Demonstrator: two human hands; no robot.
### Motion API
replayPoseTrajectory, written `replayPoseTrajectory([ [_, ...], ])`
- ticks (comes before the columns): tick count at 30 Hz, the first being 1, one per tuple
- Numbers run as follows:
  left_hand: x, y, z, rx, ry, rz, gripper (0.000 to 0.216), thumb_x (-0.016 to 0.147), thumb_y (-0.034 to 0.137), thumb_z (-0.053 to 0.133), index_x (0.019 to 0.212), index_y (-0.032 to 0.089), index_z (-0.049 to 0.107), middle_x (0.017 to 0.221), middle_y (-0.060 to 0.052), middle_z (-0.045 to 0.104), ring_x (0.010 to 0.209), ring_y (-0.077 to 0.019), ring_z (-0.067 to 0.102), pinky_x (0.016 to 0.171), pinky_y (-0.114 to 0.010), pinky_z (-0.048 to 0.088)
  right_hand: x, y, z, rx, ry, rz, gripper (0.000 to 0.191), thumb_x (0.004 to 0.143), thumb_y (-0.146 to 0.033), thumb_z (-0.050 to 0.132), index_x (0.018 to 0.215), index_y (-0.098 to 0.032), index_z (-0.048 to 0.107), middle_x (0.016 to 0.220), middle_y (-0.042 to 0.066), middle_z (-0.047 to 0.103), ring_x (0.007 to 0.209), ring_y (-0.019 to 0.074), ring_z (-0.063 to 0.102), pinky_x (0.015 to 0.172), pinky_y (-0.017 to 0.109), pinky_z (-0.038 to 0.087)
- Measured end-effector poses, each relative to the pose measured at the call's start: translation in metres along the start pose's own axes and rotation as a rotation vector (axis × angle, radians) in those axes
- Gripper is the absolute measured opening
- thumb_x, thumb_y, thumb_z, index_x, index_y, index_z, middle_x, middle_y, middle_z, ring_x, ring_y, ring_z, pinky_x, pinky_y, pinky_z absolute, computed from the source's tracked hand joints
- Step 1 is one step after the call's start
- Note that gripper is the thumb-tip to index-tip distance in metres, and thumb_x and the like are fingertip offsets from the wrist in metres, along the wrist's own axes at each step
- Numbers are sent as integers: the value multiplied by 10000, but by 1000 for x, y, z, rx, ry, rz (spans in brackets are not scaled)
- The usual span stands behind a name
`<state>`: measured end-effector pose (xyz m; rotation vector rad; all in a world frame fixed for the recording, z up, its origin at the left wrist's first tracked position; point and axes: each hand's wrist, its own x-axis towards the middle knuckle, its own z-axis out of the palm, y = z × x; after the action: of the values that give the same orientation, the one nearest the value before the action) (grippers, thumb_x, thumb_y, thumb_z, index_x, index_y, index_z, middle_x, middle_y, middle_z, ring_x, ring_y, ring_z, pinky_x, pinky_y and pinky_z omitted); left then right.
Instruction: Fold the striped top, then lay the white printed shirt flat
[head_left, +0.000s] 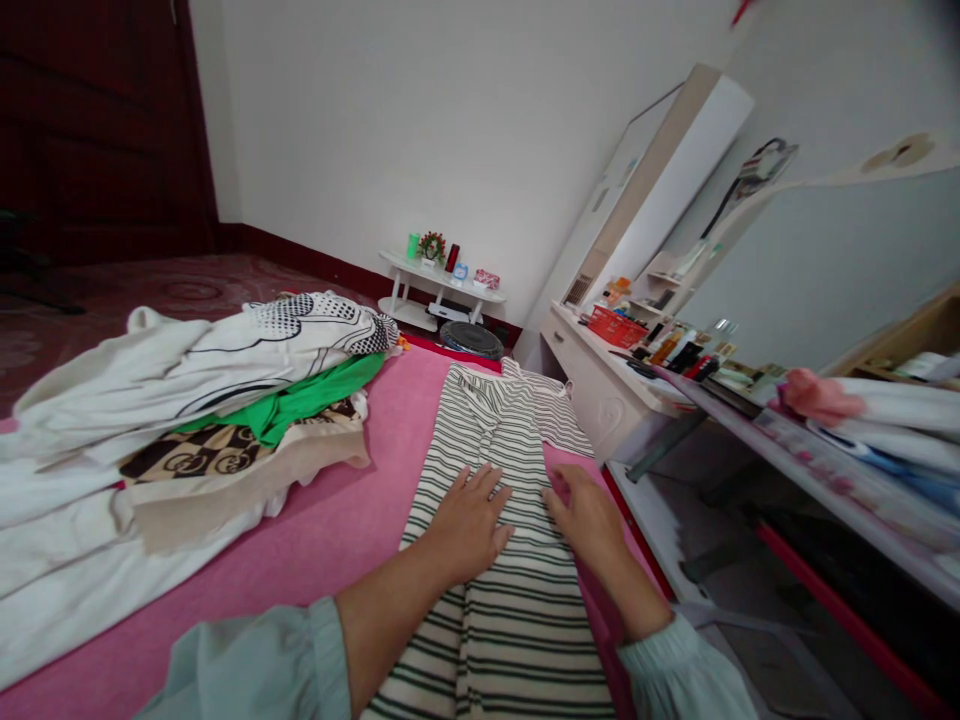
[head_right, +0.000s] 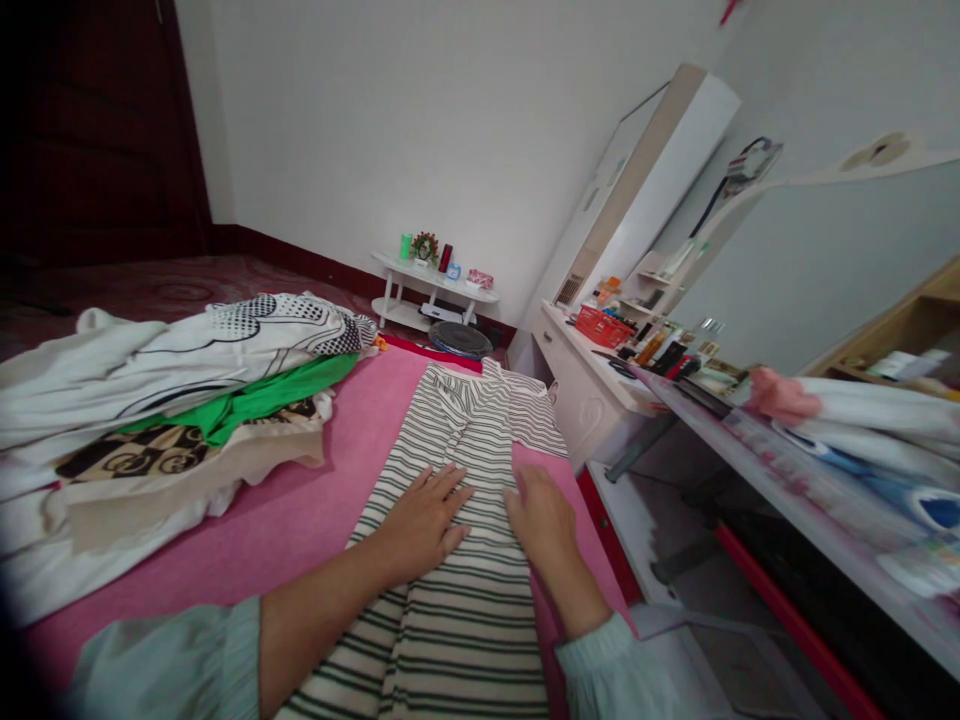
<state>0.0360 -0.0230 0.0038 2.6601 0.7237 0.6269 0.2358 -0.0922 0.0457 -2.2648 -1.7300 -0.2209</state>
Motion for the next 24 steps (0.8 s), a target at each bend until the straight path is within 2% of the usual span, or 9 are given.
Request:
replayPoseTrajectory([
  [3,2,-1,1,11,33,-96,605,886,467,446,1386,127,443,1505,-133,348,1404,-287,266,1163,-475,156,25,3,15,144,-77,-202,337,880,-269,466,1153,-179,640,1212,94,636,1135,193,553,955,301,392],
  [6,4,-2,2,21,60,-184,650,887,475,420,1408,86,411,1495,-154,358,1401,-298,272,1164,-483,148,54,-5,17,70,-173,-112,259,874,-248,471,921,-200,721,1007,65,710,987,192,614,873,284,413],
  [8,6,-2,2,16,63,-201,637,886,463,419,1402,90,424,1487,-149,374,1395,-295,286,1165,-480,152,75,-19,14,30,-136,-46,234,865,-257,493,889,-208,721,910,53,716,899,189,626,807,274,415],
  [10,6,-3,1,7,64,-203,622,881,456,427,1387,96,447,1484,-145,380,1393,-297,292,1165,-480,158,94,-36,15,70,-65,-2,253,848,-283,537,1040,-204,683,928,47,707,876,181,624,773,261,414],
  [13,6,-2,-1,-15,52,-202,619,875,461,434,1377,100,464,1479,-144,389,1389,-304,298,1163,-481,169,119,-54,27,170,-35,88,561,784,-347,641,1286,-125,527,1005,87,687,892,195,624,761,263,429],
  [15,6,-2,-1,-25,45,-206,621,871,460,435,1377,100,465,1476,-145,393,1388,-308,299,1163,-483,169,133,-61,39,210,-71,107,633,742,-336,686,1291,-70,516,1019,120,682,911,218,624,774,279,438],
  [19,7,-2,-2,-43,38,-207,649,860,454,452,1380,68,453,1474,-168,389,1386,-315,295,1166,-485,158,146,-79,59,271,-160,12,290,801,-274,605,1021,-110,700,905,74,712,866,200,643,790,273,450],
  [21,8,-2,-2,-51,42,-207,655,852,446,461,1382,61,448,1468,-172,395,1382,-317,298,1167,-488,153,144,-90,67,299,-173,-60,269,858,-317,545,975,-156,725,998,57,713,972,197,633,876,282,439],
  [24,7,-1,-2,-59,59,-199,657,840,422,471,1405,90,420,1471,-150,397,1384,-312,291,1168,-488,147,134,-103,74,330,-206,-172,389,865,-410,560,1172,-193,659,1362,71,546,1297,246,442,1084,376,297],
])
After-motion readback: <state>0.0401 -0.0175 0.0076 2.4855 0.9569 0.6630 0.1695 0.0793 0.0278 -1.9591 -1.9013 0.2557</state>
